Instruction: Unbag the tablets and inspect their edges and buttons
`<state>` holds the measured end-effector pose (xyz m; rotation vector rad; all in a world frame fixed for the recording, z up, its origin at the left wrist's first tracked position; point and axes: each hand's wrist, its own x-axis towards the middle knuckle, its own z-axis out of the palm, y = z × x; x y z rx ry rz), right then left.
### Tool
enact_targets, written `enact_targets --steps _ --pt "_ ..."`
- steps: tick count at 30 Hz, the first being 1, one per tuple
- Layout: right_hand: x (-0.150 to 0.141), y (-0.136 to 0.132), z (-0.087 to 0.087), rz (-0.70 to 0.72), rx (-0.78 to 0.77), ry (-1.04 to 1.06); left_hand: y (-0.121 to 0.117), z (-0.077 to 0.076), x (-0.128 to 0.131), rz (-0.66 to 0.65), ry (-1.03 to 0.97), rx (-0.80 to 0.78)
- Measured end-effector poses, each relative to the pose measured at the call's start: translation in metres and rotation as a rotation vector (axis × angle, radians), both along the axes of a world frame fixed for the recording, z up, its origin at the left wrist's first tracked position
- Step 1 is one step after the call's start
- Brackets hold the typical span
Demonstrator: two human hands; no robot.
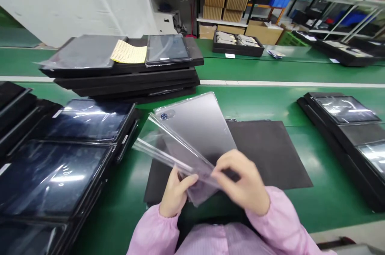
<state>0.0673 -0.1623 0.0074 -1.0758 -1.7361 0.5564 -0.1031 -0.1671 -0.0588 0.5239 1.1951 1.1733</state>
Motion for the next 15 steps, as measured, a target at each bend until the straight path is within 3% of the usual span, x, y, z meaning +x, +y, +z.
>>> enact_targets --steps 2,5,7,10,15 --pt "0.028 0.009 0.000 -0.283 -0.109 0.133 0.001 0.001 0.000 0.036 -0.028 -0.009" --pt "0.060 0.016 -0.013 -0.507 -0.188 0.223 0.003 0.007 0.000 0.022 -0.024 -0.024" --pt "0.067 0.016 -0.023 -0.529 -0.246 0.234 0.004 0.011 0.000 -0.008 -0.022 -0.037" --pt "0.059 0.010 -0.034 -0.437 -0.384 0.236 0.003 0.013 -0.001 -0.008 -0.021 -0.037" --pt "0.039 -0.002 -0.038 -0.307 -0.538 0.264 0.004 0.003 -0.007 -0.021 -0.001 -0.044"
